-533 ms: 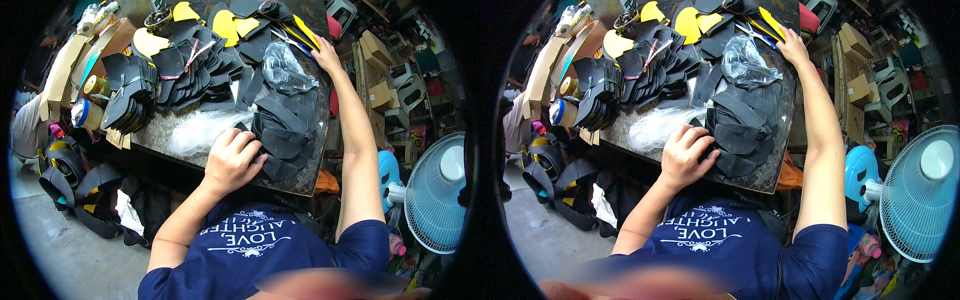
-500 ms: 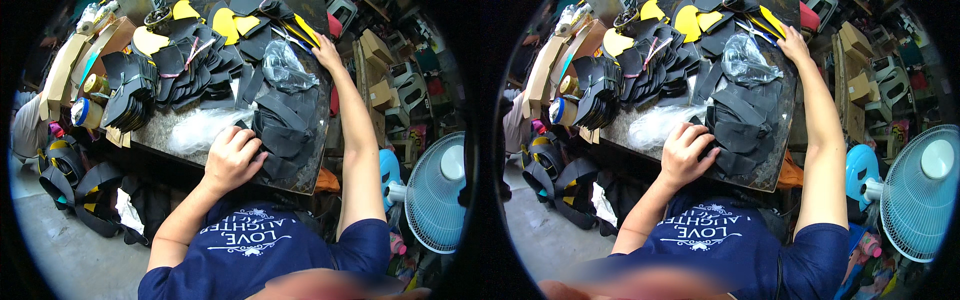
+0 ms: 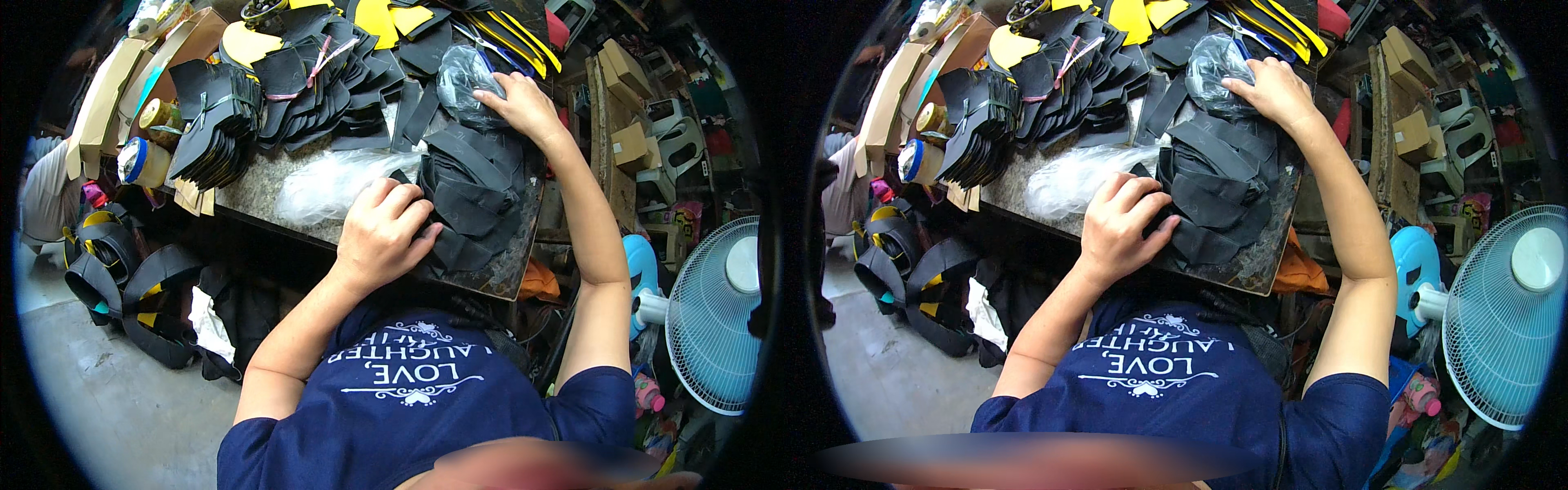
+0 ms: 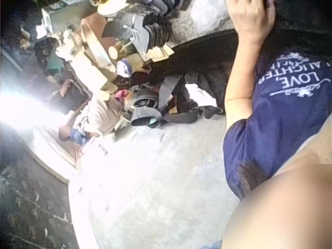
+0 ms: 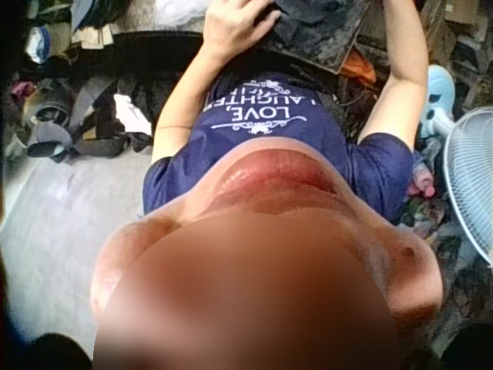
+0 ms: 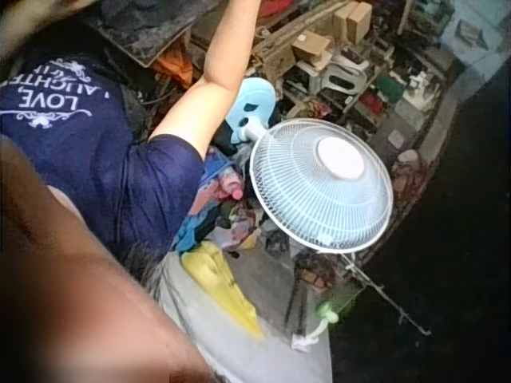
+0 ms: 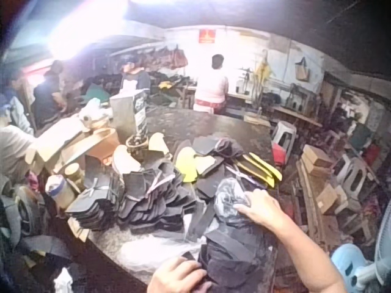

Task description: The person retrieves an orange tote bag from under a workbench, then repeatedly places black and yellow foam pieces into the bag. The person also handles a small plastic bag containing black foam pieces and places it into the tote bag.

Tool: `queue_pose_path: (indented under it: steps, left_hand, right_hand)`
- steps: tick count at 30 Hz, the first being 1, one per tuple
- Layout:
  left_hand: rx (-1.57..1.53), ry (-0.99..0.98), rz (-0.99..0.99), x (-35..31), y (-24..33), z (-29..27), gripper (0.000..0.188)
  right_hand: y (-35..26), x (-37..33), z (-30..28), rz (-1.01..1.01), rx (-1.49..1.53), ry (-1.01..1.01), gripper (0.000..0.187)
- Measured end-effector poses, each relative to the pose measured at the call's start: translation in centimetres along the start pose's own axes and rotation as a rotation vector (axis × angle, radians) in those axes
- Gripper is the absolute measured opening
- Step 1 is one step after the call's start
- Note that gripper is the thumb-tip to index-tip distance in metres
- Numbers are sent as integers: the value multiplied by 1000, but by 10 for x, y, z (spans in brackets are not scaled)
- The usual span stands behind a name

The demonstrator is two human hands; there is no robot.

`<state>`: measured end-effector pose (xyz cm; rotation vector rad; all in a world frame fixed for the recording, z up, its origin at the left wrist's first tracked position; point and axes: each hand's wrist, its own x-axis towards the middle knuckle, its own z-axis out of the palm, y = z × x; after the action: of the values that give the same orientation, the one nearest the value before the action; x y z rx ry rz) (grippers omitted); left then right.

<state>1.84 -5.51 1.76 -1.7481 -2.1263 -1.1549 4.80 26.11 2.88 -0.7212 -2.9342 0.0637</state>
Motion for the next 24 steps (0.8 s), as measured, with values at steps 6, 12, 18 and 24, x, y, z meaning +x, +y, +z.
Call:
queue_pose_path:
  steps: [6,12,18,24]
  left_hand:
    - [15,-8,0,-1,0,1,28]
    - [34,-5,20,0,3,4,26]
    - [2,-3,-13,3,2,-1,24]
    - [-2,3,-31,3,3,0,24]
  right_hand:
    - [23,4,2,3,285,-26,43]
    - [128,89,28,205,-14,405,74]
    - [182,157,52,218,266,149,48]
    - [196,150,41,266,273,-34,56]
